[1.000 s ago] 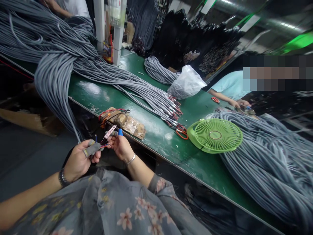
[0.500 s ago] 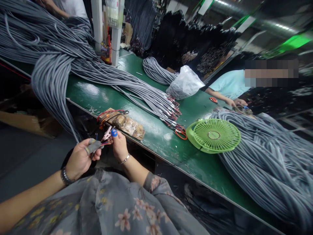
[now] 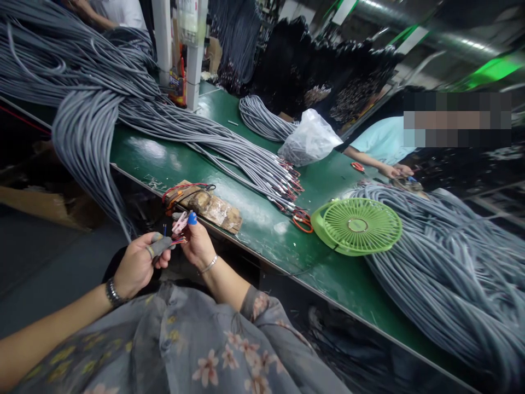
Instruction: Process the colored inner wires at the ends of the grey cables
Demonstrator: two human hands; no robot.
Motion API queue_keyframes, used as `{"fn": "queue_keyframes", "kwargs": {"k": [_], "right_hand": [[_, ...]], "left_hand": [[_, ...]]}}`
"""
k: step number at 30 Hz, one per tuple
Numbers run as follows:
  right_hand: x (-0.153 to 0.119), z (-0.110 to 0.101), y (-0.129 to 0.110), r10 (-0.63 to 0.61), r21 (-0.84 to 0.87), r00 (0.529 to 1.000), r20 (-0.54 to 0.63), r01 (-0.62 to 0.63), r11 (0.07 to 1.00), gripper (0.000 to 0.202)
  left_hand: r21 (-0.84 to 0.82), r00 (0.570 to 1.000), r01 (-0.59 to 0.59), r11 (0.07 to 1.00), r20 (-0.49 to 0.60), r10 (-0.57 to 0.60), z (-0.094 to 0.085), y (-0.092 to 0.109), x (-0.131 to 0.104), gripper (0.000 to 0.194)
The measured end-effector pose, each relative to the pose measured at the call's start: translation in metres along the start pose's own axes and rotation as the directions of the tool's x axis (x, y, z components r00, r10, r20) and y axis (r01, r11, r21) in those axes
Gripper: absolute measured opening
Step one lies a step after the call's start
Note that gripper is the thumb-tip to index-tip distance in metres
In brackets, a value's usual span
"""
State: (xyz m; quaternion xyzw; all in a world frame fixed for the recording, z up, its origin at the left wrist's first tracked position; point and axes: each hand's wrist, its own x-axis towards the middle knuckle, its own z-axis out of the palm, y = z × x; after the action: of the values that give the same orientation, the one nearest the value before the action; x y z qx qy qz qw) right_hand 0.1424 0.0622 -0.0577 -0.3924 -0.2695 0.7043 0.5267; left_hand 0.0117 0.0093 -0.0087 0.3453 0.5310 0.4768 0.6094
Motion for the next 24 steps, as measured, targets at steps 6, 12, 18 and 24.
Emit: {"fn": "queue_keyframes", "kwargs": {"k": [6, 12, 18, 24], "right_hand": [[-0.005, -0.008, -0.003, 0.102, -0.005, 0.991, 0.082, -0.102, 0.995, 0.071], [-0.021, -0.022, -0.009, 0.239, -0.165, 0.936, 0.259, -0.201, 0.965, 0.066], [-0.032, -0.018, -0.012, 0.083, -0.284, 0.965, 0.248, -0.009, 0.959, 0.059], [-0.031, -0.017, -0.009, 0.053, -0.347, 0.975, 0.214, 0.025, 0.937, 0.053]], "left_hand": [[0.019, 0.999, -0.045, 0.999, 0.029, 0.045, -0.004, -0.003, -0.007, 0.035], [0.116, 0.992, -0.124, 0.985, 0.020, 0.123, -0.015, -0.010, -0.012, 0.036], [0.228, 0.993, -0.093, 0.969, 0.096, 0.073, -0.020, -0.011, -0.009, 0.026], [0.223, 0.977, -0.010, 0.975, 0.208, -0.038, -0.019, -0.010, -0.006, 0.032]]}}
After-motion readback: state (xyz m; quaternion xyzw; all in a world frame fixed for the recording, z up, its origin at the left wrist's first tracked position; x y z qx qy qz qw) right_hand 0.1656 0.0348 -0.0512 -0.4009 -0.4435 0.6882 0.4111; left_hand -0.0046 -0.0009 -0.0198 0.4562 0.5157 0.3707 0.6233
